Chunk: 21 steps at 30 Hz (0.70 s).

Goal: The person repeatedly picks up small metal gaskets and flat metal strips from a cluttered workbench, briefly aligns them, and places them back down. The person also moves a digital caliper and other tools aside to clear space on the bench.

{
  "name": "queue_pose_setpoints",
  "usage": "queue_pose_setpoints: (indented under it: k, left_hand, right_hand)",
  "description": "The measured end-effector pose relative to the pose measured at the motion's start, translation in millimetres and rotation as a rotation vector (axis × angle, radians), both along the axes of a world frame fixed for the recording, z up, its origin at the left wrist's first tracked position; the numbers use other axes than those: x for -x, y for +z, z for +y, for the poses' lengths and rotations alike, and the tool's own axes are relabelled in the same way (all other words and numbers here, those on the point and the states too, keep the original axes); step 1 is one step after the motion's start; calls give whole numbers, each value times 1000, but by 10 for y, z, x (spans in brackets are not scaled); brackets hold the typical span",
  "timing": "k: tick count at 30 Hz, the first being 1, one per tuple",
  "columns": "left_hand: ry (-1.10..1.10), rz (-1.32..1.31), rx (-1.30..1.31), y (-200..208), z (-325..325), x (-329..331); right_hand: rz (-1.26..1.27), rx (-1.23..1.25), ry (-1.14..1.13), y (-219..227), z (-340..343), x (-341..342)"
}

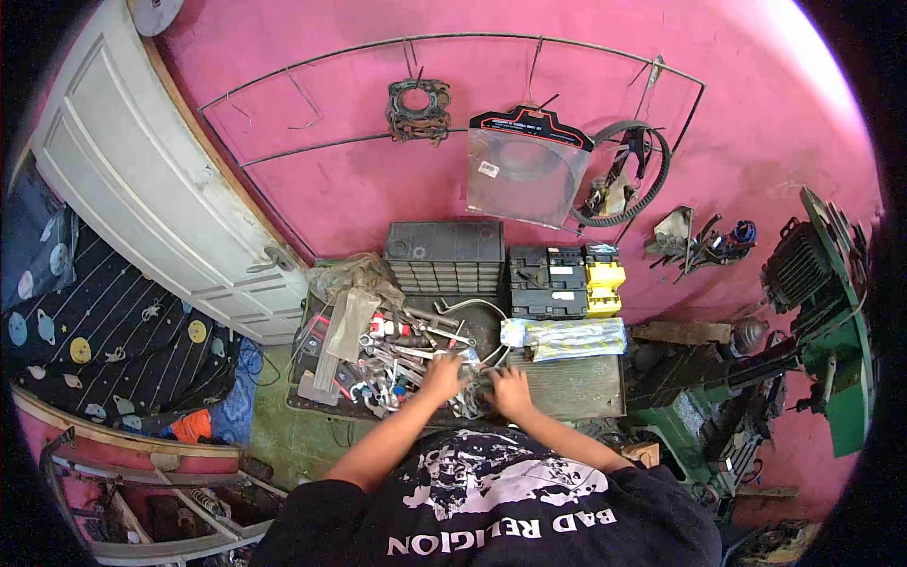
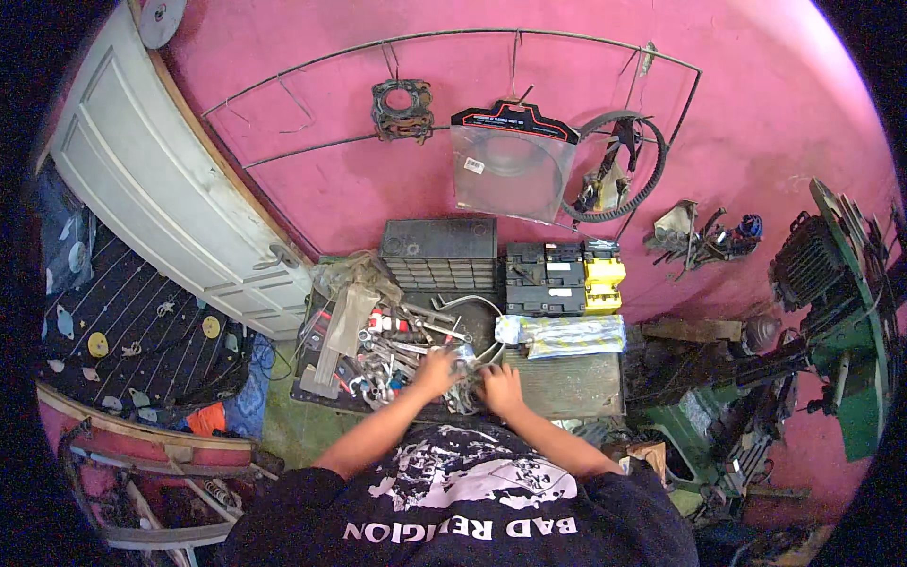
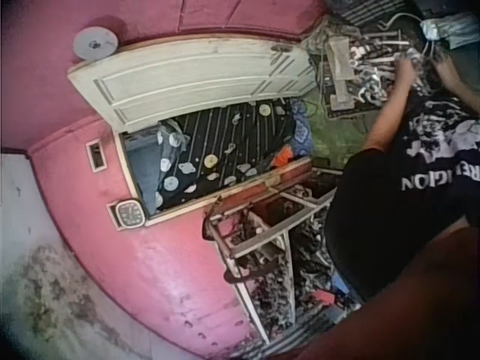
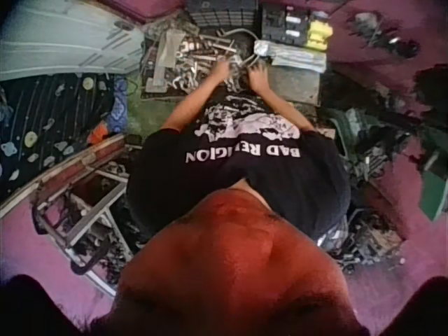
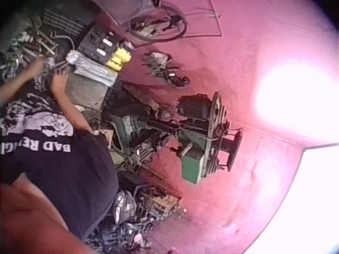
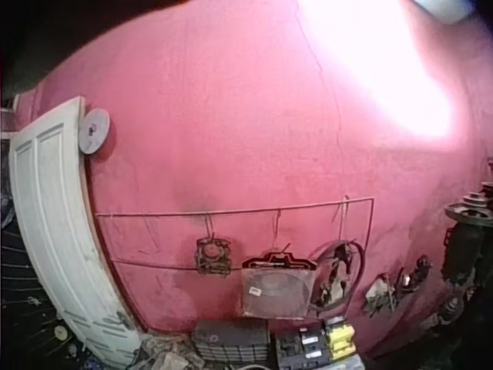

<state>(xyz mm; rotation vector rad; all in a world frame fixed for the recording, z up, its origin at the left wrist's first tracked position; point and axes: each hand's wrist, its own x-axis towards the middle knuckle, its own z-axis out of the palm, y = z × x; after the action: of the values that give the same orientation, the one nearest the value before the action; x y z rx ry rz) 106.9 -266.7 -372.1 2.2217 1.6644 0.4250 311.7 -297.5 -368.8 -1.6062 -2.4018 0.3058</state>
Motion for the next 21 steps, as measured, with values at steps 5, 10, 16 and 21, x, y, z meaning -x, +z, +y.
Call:
queue_pose_setpoints:
  k: [5,10,16,21]
  left_hand:
    - [-79,87,-26,-283,-573,-85]
    - [-114,99,44,-282,-427,35]
    - [60,-1,45,-301,-700,-59]
    - [76,-75,57,-277,-621,39]
  right_hand:
    - [-44,136,-53,-263,2,-173]
    - [-127,138,29,-259,-129,-199]
    - [-79,179,-27,-237,-174,-239]
    - [-2,175,-107,-217,-163,-254]
